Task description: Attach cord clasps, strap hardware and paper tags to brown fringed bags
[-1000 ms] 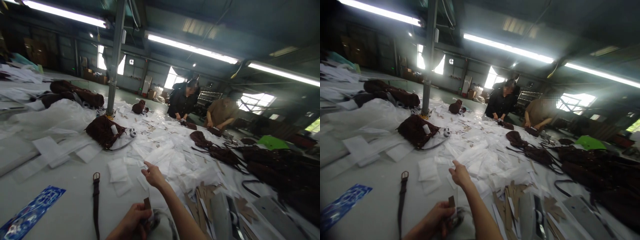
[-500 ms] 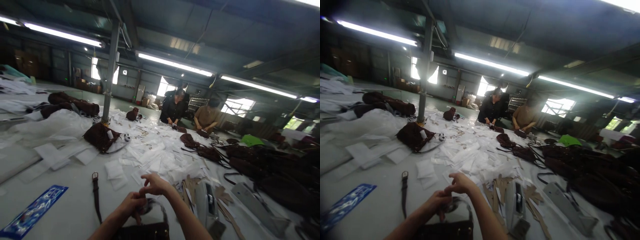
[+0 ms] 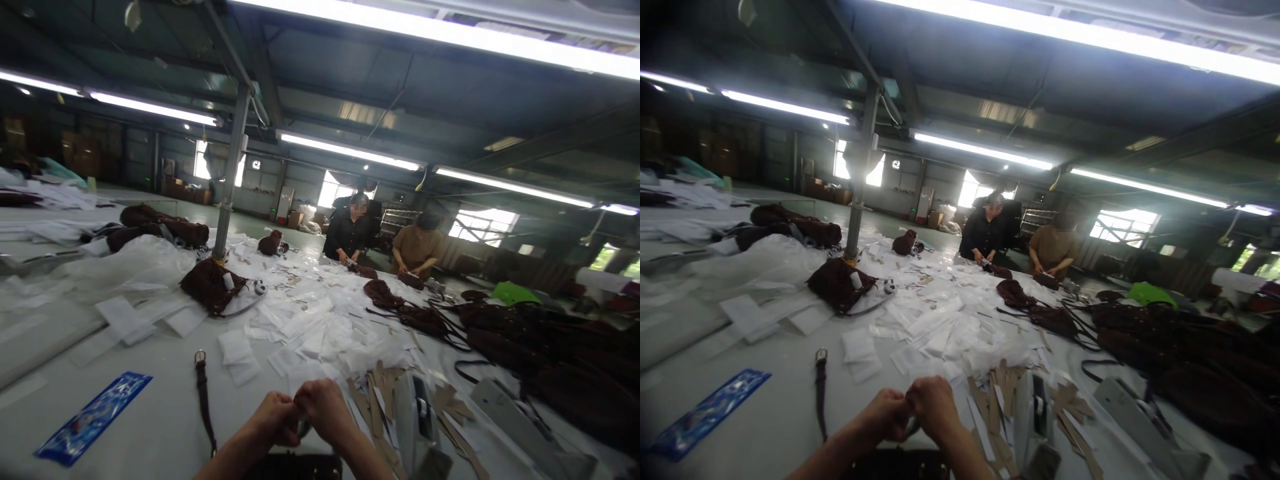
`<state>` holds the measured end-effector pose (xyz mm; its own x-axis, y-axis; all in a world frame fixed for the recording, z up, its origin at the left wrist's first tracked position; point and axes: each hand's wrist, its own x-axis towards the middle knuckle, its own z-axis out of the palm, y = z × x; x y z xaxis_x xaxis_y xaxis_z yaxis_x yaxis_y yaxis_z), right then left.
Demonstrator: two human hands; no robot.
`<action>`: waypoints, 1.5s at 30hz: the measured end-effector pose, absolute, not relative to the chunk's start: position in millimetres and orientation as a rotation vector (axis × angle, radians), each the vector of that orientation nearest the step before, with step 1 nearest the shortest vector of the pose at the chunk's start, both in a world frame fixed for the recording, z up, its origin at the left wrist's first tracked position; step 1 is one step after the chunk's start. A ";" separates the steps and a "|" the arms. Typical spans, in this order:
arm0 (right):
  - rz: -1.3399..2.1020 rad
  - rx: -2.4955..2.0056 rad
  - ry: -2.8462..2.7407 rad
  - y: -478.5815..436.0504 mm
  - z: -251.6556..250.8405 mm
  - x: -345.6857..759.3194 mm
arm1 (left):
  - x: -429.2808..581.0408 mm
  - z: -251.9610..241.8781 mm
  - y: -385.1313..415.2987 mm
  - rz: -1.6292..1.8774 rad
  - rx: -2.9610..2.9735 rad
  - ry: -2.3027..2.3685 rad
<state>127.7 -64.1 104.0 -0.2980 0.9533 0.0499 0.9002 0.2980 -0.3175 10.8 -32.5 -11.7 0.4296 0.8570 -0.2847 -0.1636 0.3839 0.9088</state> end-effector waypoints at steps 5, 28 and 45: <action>0.310 -1.685 -2.363 -61.8 106.3 130.5 | 8.1 -4.3 -36.2 0.772 0.942 0.854; 0.421 -1.481 -2.460 -58.5 103.2 133.0 | -4.3 -11.0 -39.7 0.738 0.555 0.713; -0.222 -1.162 -2.526 -62.7 59.9 163.0 | -2.2 14.1 -33.6 0.665 0.222 0.508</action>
<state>163.0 -62.7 59.9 -0.6024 0.7037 0.3767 0.7587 0.6515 -0.0037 -2.2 -33.6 14.1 0.6712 0.6379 -0.3776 -0.5322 0.7693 0.3536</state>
